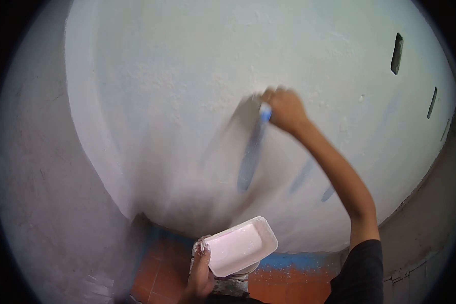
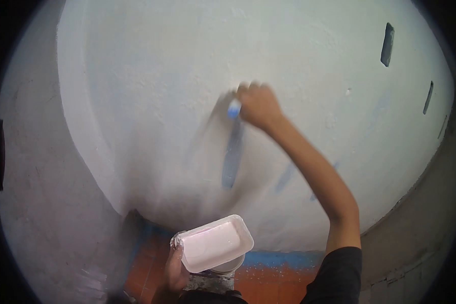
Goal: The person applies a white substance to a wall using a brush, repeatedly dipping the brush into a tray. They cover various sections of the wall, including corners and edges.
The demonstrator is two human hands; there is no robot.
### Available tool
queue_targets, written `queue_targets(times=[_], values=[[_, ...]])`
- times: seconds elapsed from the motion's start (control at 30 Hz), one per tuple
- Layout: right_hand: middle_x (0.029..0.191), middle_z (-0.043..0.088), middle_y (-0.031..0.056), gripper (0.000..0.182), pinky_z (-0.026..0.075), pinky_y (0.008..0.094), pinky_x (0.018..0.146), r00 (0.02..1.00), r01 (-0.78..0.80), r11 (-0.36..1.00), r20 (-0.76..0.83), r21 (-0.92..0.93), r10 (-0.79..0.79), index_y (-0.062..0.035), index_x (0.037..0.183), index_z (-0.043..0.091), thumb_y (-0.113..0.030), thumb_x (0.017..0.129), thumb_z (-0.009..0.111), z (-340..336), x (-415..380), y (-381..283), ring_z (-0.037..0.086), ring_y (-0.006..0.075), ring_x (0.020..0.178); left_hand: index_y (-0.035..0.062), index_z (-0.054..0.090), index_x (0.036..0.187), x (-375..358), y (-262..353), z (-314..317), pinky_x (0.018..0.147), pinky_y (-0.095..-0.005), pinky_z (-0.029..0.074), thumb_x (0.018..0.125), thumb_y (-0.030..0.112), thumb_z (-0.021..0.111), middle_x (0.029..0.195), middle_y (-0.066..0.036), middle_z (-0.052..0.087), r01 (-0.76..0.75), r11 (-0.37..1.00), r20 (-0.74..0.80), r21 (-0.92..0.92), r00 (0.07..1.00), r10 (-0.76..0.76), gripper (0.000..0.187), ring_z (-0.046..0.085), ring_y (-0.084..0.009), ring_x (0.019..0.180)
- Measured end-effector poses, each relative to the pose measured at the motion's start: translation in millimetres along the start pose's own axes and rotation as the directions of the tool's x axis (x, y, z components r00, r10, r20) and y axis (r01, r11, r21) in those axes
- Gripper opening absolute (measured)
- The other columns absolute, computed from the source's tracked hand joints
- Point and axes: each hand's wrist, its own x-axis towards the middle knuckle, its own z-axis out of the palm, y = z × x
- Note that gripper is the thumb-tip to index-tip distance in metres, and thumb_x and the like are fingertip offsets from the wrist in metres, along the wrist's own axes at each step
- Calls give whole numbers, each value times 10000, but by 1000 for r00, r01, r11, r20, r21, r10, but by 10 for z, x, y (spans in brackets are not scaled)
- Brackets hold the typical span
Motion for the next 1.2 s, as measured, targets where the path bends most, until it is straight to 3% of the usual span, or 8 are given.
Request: queue_targets(times=[0.1, 0.17, 0.27, 0.5, 0.63, 0.73, 0.97, 1.2], values=[[1010, 653, 57, 285, 514, 397, 769, 965, -215, 977, -159, -18, 209, -123, 1092, 679, -189, 816, 651, -404, 588, 611, 607, 293, 907, 107, 364, 1378, 30, 17, -63, 1089, -392, 359, 1026, 145, 391, 1347, -88, 463, -10, 1000, 19, 3, 1000, 10, 355, 443, -221, 1276], [998, 643, 66, 289, 527, 405, 738, 887, -209, 977, -429, -44, 170, -135, 1072, 679, -115, 789, 624, -582, 830, 791, 604, 292, 892, 107, 364, 1376, 39, 16, -139, 1092, -393, 355, 1026, 146, 393, 1350, -85, 461, -7, 1000, 22, -18, 1000, 7, 353, 435, -219, 1283], [989, 641, 62, 314, 526, 400, 707, 851, -249, 967, -489, -54, 192, -128, 1092, 665, -130, 778, 641, -456, 752, 813, 601, 277, 889, 112, 364, 1376, 36, 29, -114, 1095, -395, 350, 1027, 144, 392, 1352, -84, 455, 16, 999, 37, -42, 999, -14, 352, 427, -214, 1288], [995, 587, 48, 251, 492, 331, 612, 978, 135, 991, -162, 10, -131, -91, 1007, 660, -127, 768, 592, 1077, -933, -544, 582, 203, 831, 79, 366, 1386, 59, -53, -225, 1099, -403, 354, 1024, 138, 388, 1364, -105, 477, 10, 997, -19, -80, 1000, -12, 367, 457, -236, 1281], [991, 616, 53, 314, 517, 372, 678, 999, -6, 990, 49, 140, -1, -125, 1071, 678, -110, 762, 624, 1363, -1222, -553, 596, 246, 864, 41, 353, 1393, 446, -590, -543, 1102, -417, 351, 1031, 158, 364, 1374, -121, 471, -58, 994, -30, -90, 998, 56, 381, 456, -254, 1290], [979, 626, 74, 352, 525, 413, 738, 981, -171, 976, -72, 133, 182, -152, 1084, 677, -110, 735, 648, 1205, -703, -137, 597, 287, 878, 50, 366, 1386, 664, -870, -790, 1093, -420, 361, 1037, 200, 353, 1376, -121, 475, -72, 992, -45, -104, 997, 68, 380, 467, -262, 1281], [929, 625, 35, 327, 502, 362, 614, 851, -114, 989, -523, -91, 51, -126, 1067, 671, -49, 759, 590, 771, 311, 103, 588, 240, 784, 43, 399, 1381, 612, -820, -829, 1079, -429, 384, 1041, 281, 355, 1368, -134, 501, -109, 990, -84, -85, 991, 102, 417, 491, -274, 1264], [1032, 583, 84, 330, 504, 321, 614, 959, 148, 984, -228, -103, -168, -11, 1048, 646, -103, 732, 615, 2063, -643, -1151, 569, 224, 861, 66, 361, 1379, 770, -806, -1203, 1071, -398, 393, 1027, 179, 391, 1346, -120, 476, -92, 964, -83, -248, 994, 73, 370, 479, -247, 1260]])
